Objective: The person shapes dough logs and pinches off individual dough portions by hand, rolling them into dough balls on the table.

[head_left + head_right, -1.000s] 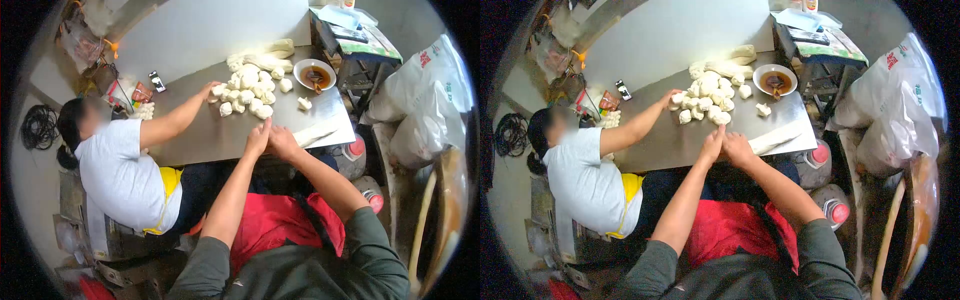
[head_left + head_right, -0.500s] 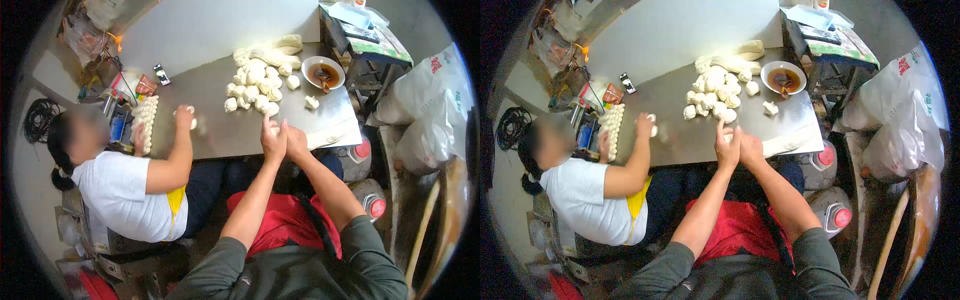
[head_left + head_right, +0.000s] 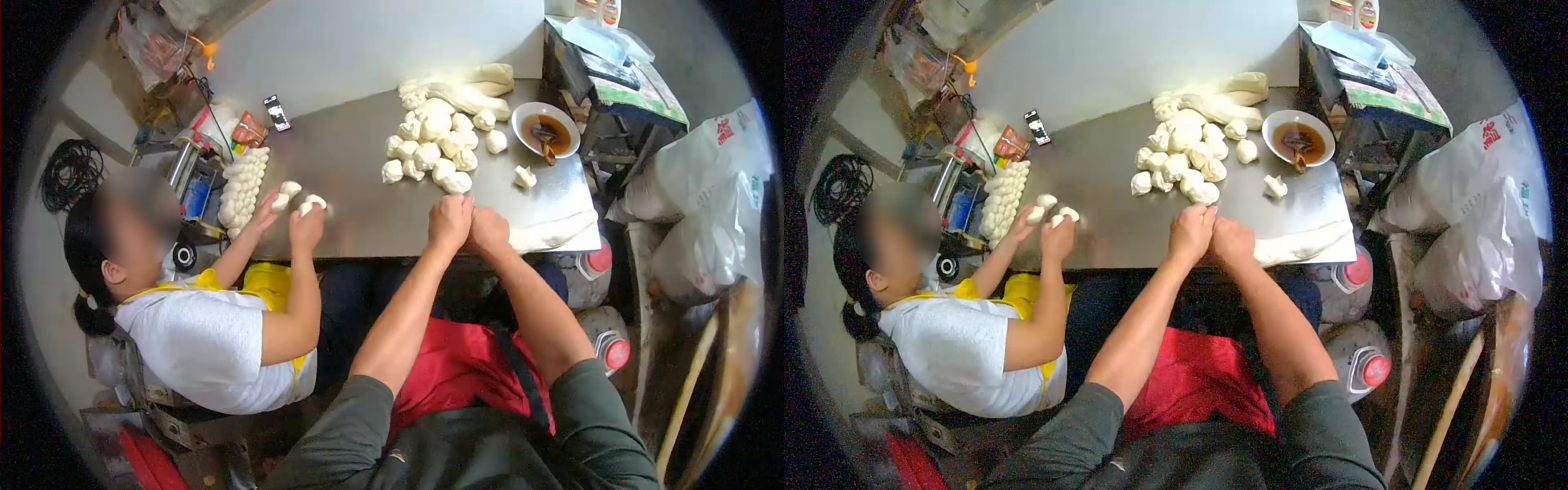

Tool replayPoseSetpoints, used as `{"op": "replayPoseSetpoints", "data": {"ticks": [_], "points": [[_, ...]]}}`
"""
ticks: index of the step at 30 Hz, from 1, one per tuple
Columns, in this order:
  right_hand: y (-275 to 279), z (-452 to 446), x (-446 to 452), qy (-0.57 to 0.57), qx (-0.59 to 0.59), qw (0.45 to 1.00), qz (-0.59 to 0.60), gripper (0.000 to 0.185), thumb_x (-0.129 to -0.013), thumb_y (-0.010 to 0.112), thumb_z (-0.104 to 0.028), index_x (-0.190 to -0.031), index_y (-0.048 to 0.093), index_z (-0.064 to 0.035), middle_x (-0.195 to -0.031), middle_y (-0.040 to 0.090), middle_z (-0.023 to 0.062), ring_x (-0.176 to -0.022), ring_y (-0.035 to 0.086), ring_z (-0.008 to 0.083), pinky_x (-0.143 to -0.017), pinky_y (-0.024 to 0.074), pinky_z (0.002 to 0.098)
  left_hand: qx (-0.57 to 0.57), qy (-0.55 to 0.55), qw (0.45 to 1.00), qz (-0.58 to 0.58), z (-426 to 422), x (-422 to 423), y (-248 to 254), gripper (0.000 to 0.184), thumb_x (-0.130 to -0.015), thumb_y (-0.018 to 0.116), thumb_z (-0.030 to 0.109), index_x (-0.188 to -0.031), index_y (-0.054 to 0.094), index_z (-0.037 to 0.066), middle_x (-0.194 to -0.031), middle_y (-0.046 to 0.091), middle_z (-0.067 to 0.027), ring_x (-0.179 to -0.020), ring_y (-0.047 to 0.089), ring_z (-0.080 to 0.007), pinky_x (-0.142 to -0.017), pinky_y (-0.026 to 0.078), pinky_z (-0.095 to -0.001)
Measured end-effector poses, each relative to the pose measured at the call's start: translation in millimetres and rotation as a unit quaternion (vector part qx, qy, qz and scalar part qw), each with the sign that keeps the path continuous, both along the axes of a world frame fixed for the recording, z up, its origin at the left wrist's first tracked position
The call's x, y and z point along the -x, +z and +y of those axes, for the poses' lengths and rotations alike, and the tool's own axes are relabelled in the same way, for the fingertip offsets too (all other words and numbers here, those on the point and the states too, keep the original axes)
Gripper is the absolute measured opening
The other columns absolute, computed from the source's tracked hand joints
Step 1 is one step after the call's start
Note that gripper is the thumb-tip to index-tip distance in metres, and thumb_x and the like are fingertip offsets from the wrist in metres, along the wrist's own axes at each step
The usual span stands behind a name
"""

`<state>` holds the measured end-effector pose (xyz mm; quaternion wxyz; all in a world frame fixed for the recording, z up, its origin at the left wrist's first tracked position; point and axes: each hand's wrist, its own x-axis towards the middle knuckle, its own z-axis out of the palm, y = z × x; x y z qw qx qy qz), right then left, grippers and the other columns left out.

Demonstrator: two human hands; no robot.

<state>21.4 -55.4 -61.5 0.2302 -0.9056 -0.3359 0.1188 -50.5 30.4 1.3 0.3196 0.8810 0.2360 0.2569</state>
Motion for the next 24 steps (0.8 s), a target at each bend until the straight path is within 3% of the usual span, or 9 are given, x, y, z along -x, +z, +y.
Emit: {"op": "replayPoseSetpoints", "data": {"ticks": [2,3,4,8,10,13,15,19,24], "points": [[-14,5,-9,-0.032,-0.016,0.999,-0.027,0.031,-0.087,0.064,-0.035,-0.096,0.072,-0.0063,-0.096,0.074,0.0204,-0.089,0.072,0.039,-0.077,0.0567,0.0478,0.008,-0.049,0.997,0.056,7,4,6,0.033,-0.094,0.067,0.029,-0.077,0.069,0.0,-0.075,0.067,-0.0242,-0.069,0.066,-0.0413,-0.066,0.05,-0.0466],[-33,-1,-22,-0.024,-0.145,0.986,-0.078,0.036,-0.084,0.069,-0.04,-0.093,0.073,-0.0057,-0.095,0.073,0.0217,-0.088,0.072,0.0398,-0.076,0.0565,0.0478,0.257,-0.147,0.955,-0.01,-3,15,21,0.032,-0.093,0.07,0.028,-0.078,0.071,0.001,-0.066,0.067,-0.0135,-0.061,0.063,-0.0226,-0.063,0.049,-0.0392],[-21,8,-31,-0.02,-0.146,0.986,-0.078,0.036,-0.084,0.069,-0.04,-0.093,0.073,-0.0057,-0.095,0.073,0.0217,-0.088,0.072,0.0398,-0.076,0.0565,0.0478,0.174,-0.166,0.97,0.031,-14,26,37,0.035,-0.094,0.071,0.031,-0.077,0.072,0.0,-0.066,0.064,-0.0053,-0.064,0.055,-0.0124,-0.062,0.048,-0.0337],[86,28,-10,0.004,-0.002,1.0,0.003,0.057,-0.078,0.077,-0.057,-0.098,0.073,-0.004,-0.101,0.072,0.024,-0.096,0.07,0.0407,-0.084,0.0555,0.0498,0.111,0.058,0.986,-0.106,25,48,78,0.039,-0.094,0.071,0.036,-0.105,0.07,-0.001,-0.087,0.071,-0.0147,-0.082,0.066,-0.0208,-0.077,0.053,-0.0383],[99,16,-3,0.038,0.04,0.998,0.015,0.069,-0.077,0.078,-0.061,-0.111,0.068,-0.0019,-0.106,0.071,0.025,-0.103,0.069,0.0401,-0.088,0.0544,0.0484,-0.084,0.13,0.984,-0.087,72,46,42,0.045,-0.094,0.07,0.037,-0.119,0.063,0.0,-0.111,0.068,-0.0215,-0.1,0.065,-0.0345,-0.088,0.05,-0.0463],[70,-4,5,0.147,0.075,0.983,-0.082,0.069,-0.084,0.075,-0.051,-0.125,0.056,0.0015,-0.108,0.069,0.0229,-0.107,0.066,0.0406,-0.091,0.0532,0.0469,0.006,0.061,0.997,-0.051,64,48,23,0.06,-0.096,0.067,0.045,-0.133,0.058,0.0,-0.129,0.062,-0.0245,-0.123,0.059,-0.0366,-0.107,0.044,-0.0446],[29,-8,1,0.166,-0.02,0.966,-0.196,0.054,-0.08,0.076,-0.033,-0.117,0.054,0.0009,-0.093,0.067,0.0214,-0.093,0.066,0.0406,-0.082,0.0521,0.0473,0.121,0.046,0.991,-0.028,41,27,6,0.059,-0.097,0.064,0.049,-0.128,0.061,-0.001,-0.122,0.068,-0.0231,-0.115,0.065,-0.0352,-0.101,0.048,-0.0432],[11,-25,-15,0.164,-0.232,0.95,-0.131,0.041,-0.077,0.077,-0.019,-0.11,0.058,-0.0043,-0.096,0.066,0.0199,-0.093,0.063,0.0428,-0.076,0.0498,0.0524,0.241,-0.032,0.96,0.136,9,-9,0,0.056,-0.095,0.061,0.053,-0.108,0.071,-0.001,-0.103,0.071,-0.0283,-0.104,0.068,-0.0409,-0.094,0.051,-0.045],[18,-38,-20,0.072,-0.17,0.971,-0.149,0.031,-0.079,0.075,-0.025,-0.1,0.066,-0.0047,-0.088,0.068,0.0208,-0.089,0.066,0.0424,-0.078,0.0526,0.0495,0.203,-0.145,0.963,0.1,0,-13,-15,0.04,-0.093,0.062,0.036,-0.093,0.069,-0.004,-0.091,0.071,-0.0247,-0.091,0.067,-0.0409,-0.083,0.051,-0.0461]]}}
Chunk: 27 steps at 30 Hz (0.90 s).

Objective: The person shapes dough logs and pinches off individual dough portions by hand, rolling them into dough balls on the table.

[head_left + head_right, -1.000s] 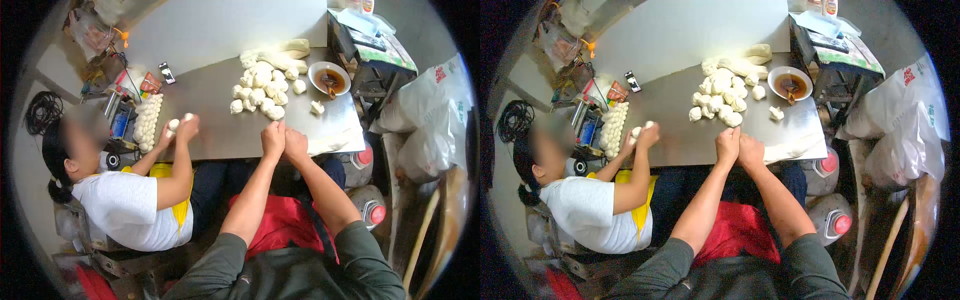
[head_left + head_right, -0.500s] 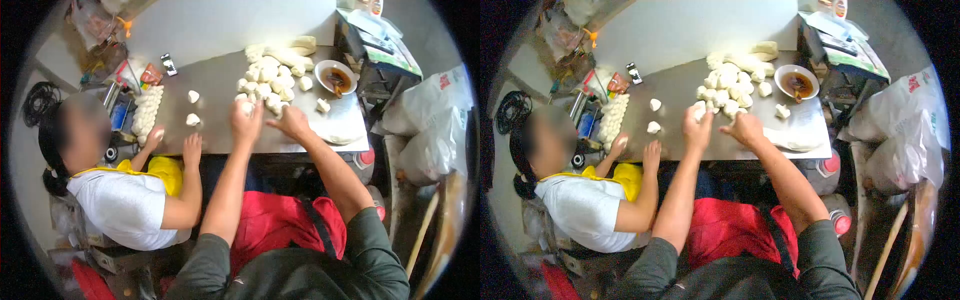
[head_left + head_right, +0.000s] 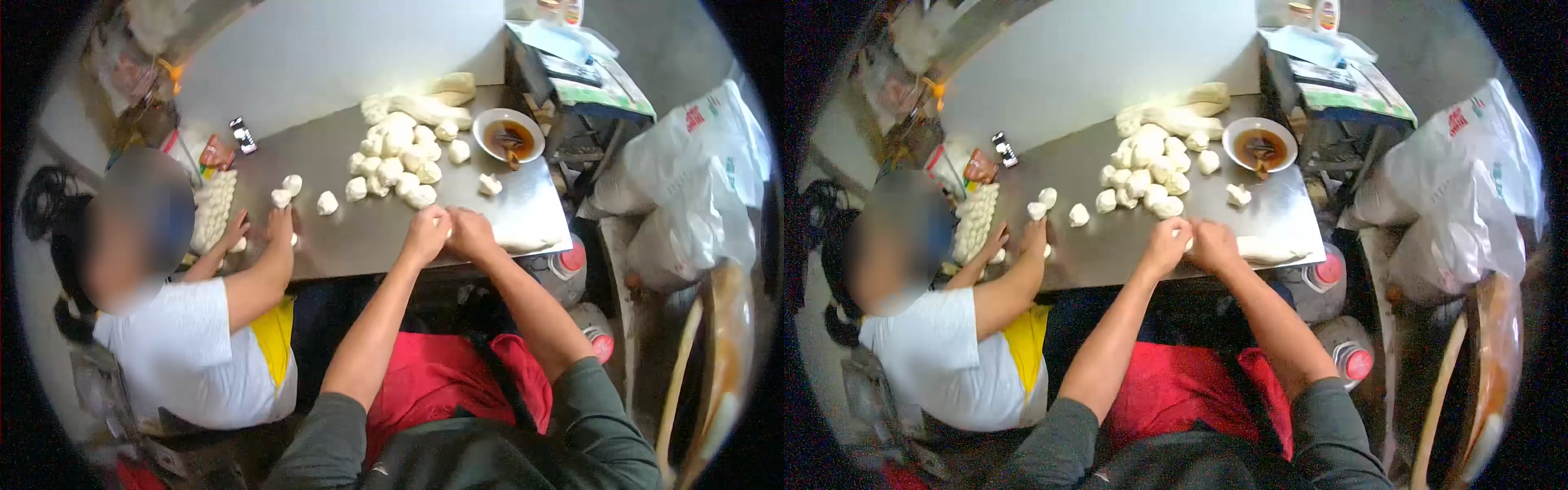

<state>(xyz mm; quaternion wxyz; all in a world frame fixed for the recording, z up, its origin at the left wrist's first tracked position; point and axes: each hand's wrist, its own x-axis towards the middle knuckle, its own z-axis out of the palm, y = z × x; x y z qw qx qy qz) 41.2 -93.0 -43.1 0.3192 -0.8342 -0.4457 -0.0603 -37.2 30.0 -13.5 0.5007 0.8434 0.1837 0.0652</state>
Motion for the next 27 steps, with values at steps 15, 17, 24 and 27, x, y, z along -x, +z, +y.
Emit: {"op": "replayPoseSetpoints", "data": {"ticks": [15,17,24,27], "points": [[-7,25,33,-0.173,0.079,0.981,-0.042,0.018,-0.087,0.06,-0.025,-0.09,0.072,-0.0109,-0.084,0.074,0.0109,-0.077,0.072,0.0306,-0.069,0.051,0.0473,-0.094,0.217,0.96,-0.152,-16,-14,-12,0.039,-0.097,0.06,0.031,-0.078,0.062,-0.003,-0.077,0.061,-0.0284,-0.074,0.059,-0.0493,-0.068,0.046,-0.053],[2,24,31,-0.159,0.103,0.982,0.004,0.021,-0.088,0.06,-0.025,-0.092,0.074,-0.0105,-0.086,0.075,0.0117,-0.079,0.073,0.0309,-0.071,0.0513,0.0488,-0.14,0.197,0.96,-0.143,-13,-12,-12,0.036,-0.097,0.059,0.028,-0.079,0.065,-0.002,-0.079,0.063,-0.0277,-0.077,0.061,-0.0498,-0.069,0.047,-0.0543],[-14,41,0,-0.11,0.147,0.973,0.143,0.027,-0.09,0.063,-0.037,-0.096,0.075,-0.0132,-0.097,0.076,0.0126,-0.094,0.074,0.0355,-0.079,0.0569,0.0506,-0.128,-0.022,0.992,-0.004,7,14,49,0.033,-0.094,0.064,0.03,-0.083,0.071,0.0,-0.081,0.068,-0.0254,-0.074,0.062,-0.0459,-0.071,0.051,-0.0462],[34,35,-21,-0.05,0.203,0.943,0.26,0.058,-0.074,0.078,-0.058,-0.096,0.075,-0.0043,-0.1,0.074,0.0217,-0.094,0.072,0.0389,-0.085,0.0563,0.0511,-0.148,0.032,0.983,-0.102,-16,52,81,0.032,-0.09,0.071,0.031,-0.085,0.07,-0.001,-0.081,0.07,-0.0181,-0.077,0.065,-0.0381,-0.072,0.051,-0.043]]}}
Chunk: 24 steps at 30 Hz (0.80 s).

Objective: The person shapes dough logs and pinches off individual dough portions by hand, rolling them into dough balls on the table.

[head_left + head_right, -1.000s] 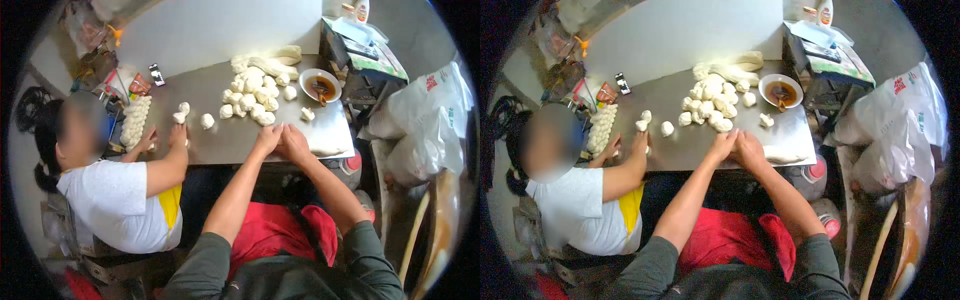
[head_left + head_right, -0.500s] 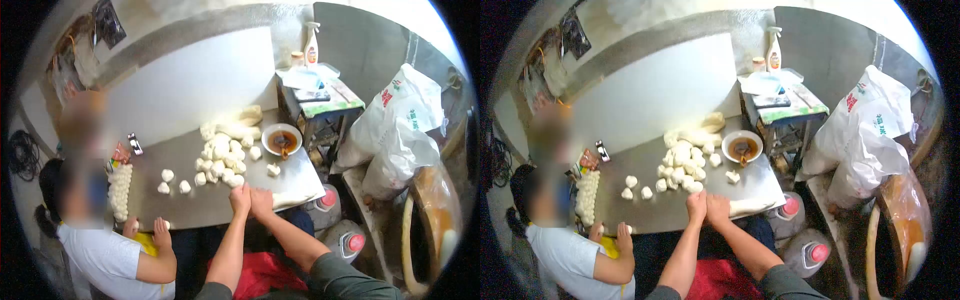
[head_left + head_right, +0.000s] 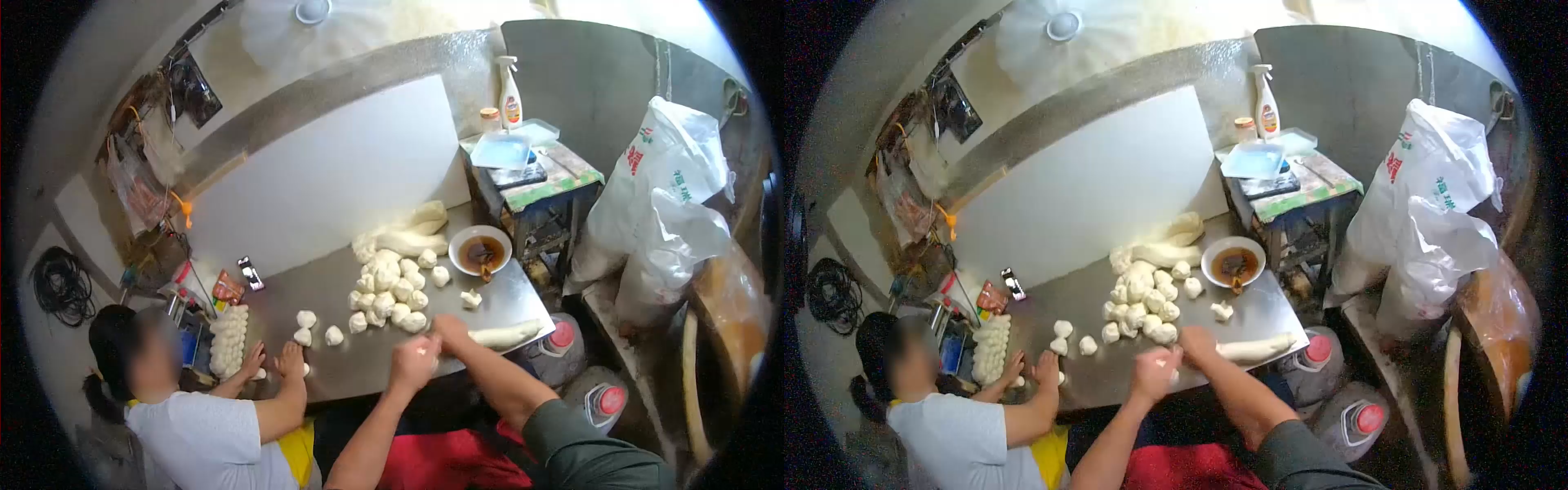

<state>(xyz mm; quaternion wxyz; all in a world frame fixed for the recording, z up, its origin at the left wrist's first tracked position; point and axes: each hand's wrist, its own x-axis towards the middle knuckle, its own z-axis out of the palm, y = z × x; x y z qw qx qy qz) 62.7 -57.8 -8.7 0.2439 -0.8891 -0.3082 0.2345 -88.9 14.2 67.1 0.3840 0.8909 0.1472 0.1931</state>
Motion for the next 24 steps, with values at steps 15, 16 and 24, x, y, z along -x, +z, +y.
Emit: {"op": "replayPoseSetpoints", "data": {"ticks": [15,16,24], "points": [[-79,-55,6,0.08,-0.277,0.918,-0.274,0.048,-0.078,0.077,-0.025,-0.117,0.055,-0.0076,-0.095,0.062,0.0194,-0.09,0.062,0.0416,-0.077,0.05,0.0516,0.144,0.009,0.976,0.162,10,-70,-86,0.05,-0.099,0.057,0.045,-0.107,0.065,-0.004,-0.101,0.07,-0.0263,-0.098,0.067,-0.0425,-0.086,0.05,-0.0478],[-52,-71,13,0.066,-0.326,0.903,-0.273,0.052,-0.077,0.077,-0.019,-0.122,0.054,-0.0101,-0.097,0.061,0.0213,-0.086,0.061,0.044,-0.076,0.049,0.0541,0.151,0.001,0.975,0.161,3,-75,-91,0.05,-0.099,0.057,0.045,-0.107,0.065,-0.004,-0.101,0.07,-0.0263,-0.098,0.067,-0.0425,-0.086,0.05,-0.0478],[-47,-62,13,-0.038,-0.207,0.97,-0.125,0.025,-0.085,0.068,-0.031,-0.102,0.068,-0.0122,-0.098,0.071,0.0184,-0.098,0.068,0.0376,-0.079,0.0522,0.0497,0.033,0.082,0.991,-0.096,-49,-67,-89,0.028,-0.094,0.063,0.026,-0.097,0.063,-0.002,-0.095,0.066,-0.0236,-0.095,0.062,-0.0443,-0.085,0.049,-0.05]]}}
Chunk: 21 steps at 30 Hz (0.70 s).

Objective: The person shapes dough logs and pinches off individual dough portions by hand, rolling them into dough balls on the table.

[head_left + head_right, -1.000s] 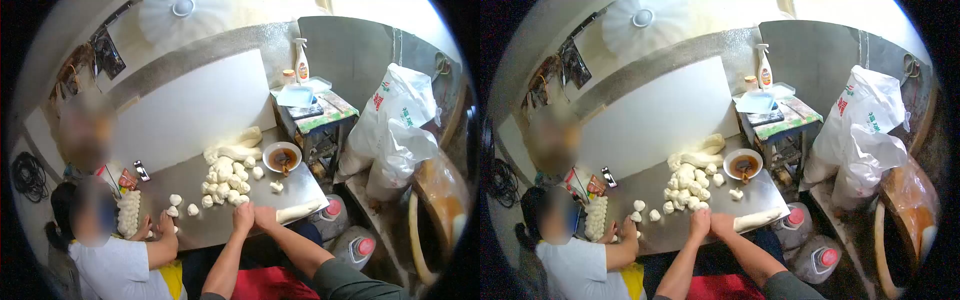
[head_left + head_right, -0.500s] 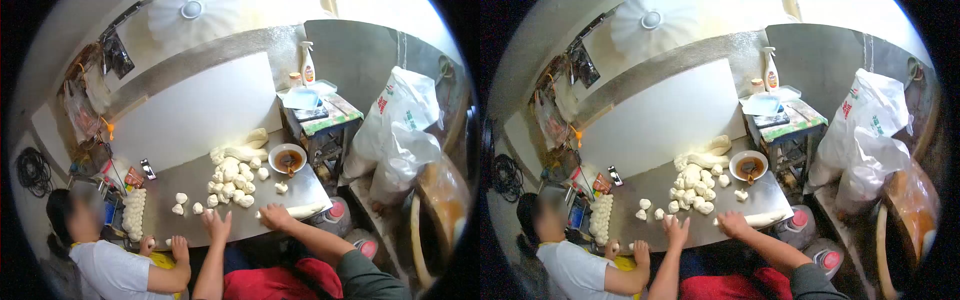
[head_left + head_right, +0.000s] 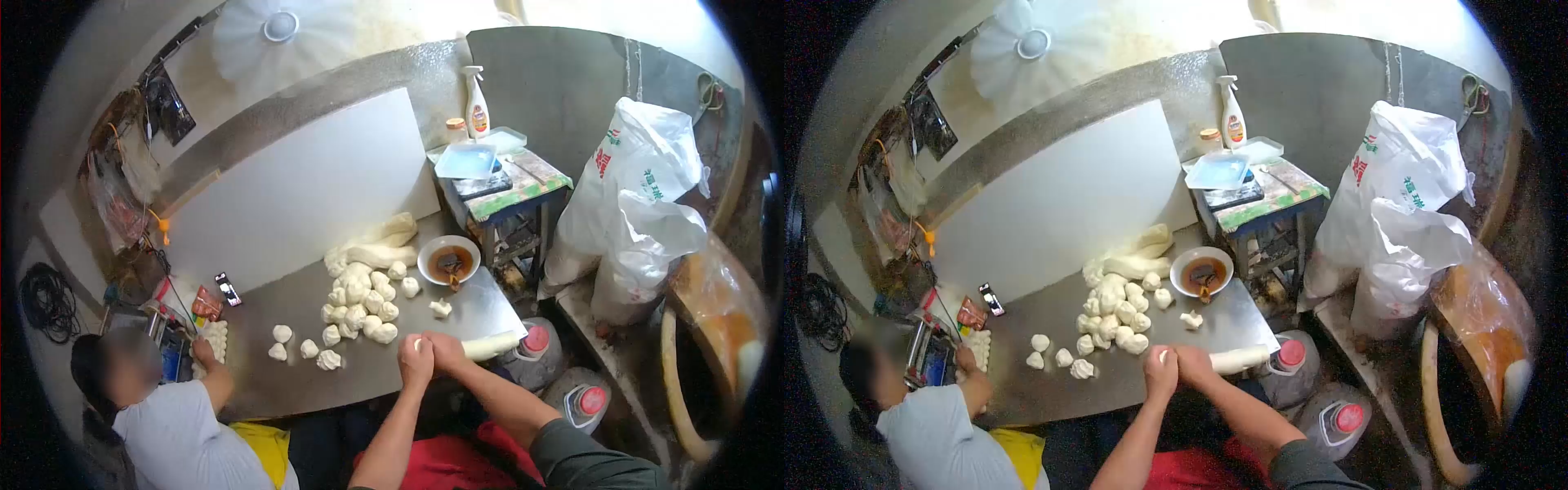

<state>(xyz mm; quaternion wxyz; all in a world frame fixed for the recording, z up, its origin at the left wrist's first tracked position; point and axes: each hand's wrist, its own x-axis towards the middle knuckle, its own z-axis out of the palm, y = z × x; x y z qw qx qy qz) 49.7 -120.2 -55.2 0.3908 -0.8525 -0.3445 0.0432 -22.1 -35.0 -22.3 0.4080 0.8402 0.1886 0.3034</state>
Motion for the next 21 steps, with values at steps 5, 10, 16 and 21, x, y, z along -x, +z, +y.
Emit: {"op": "replayPoseSetpoints", "data": {"ticks": [5,10,16,21], "points": [[4,3,17,-0.058,0.025,0.994,-0.085,0.018,-0.092,0.056,-0.025,-0.094,0.068,-0.0111,-0.09,0.072,0.0131,-0.085,0.071,0.036,-0.072,0.054,0.0502,0.07,0.018,0.993,-0.095,5,-18,-24,0.033,-0.093,0.068,0.029,-0.088,0.068,-0.004,-0.088,0.072,-0.019,-0.082,0.066,-0.0416,-0.076,0.051,-0.0469],[6,14,28,-0.106,0.076,0.985,-0.116,0.02,-0.089,0.059,-0.025,-0.09,0.069,-0.0073,-0.088,0.073,0.0166,-0.086,0.071,0.0357,-0.071,0.0518,0.0508,0.065,0.046,0.996,0.033,18,-14,-11,0.035,-0.095,0.063,0.03,-0.082,0.066,-0.003,-0.08,0.061,-0.0301,-0.074,0.059,-0.0487,-0.067,0.045,-0.0516],[5,21,15,-0.098,0.125,0.985,-0.063,0.021,-0.091,0.055,-0.022,-0.088,0.072,-0.0101,-0.092,0.073,0.0184,-0.087,0.07,0.0392,-0.075,0.0524,0.0511,-0.039,-0.024,0.997,0.067,26,-17,3,0.034,-0.096,0.059,0.029,-0.083,0.066,-0.002,-0.083,0.064,-0.0277,-0.079,0.059,-0.0507,-0.069,0.047,-0.0544],[-41,82,10,-0.014,0.076,0.997,-0.015,0.023,-0.086,0.068,-0.029,-0.088,0.074,-0.0073,-0.084,0.073,0.0154,-0.078,0.072,0.0335,-0.071,0.0552,0.0486,-0.036,-0.022,0.994,0.104,42,63,64,0.035,-0.095,0.063,0.031,-0.084,0.069,-0.001,-0.083,0.067,-0.0233,-0.078,0.062,-0.0432,-0.069,0.05,-0.0493]]}}
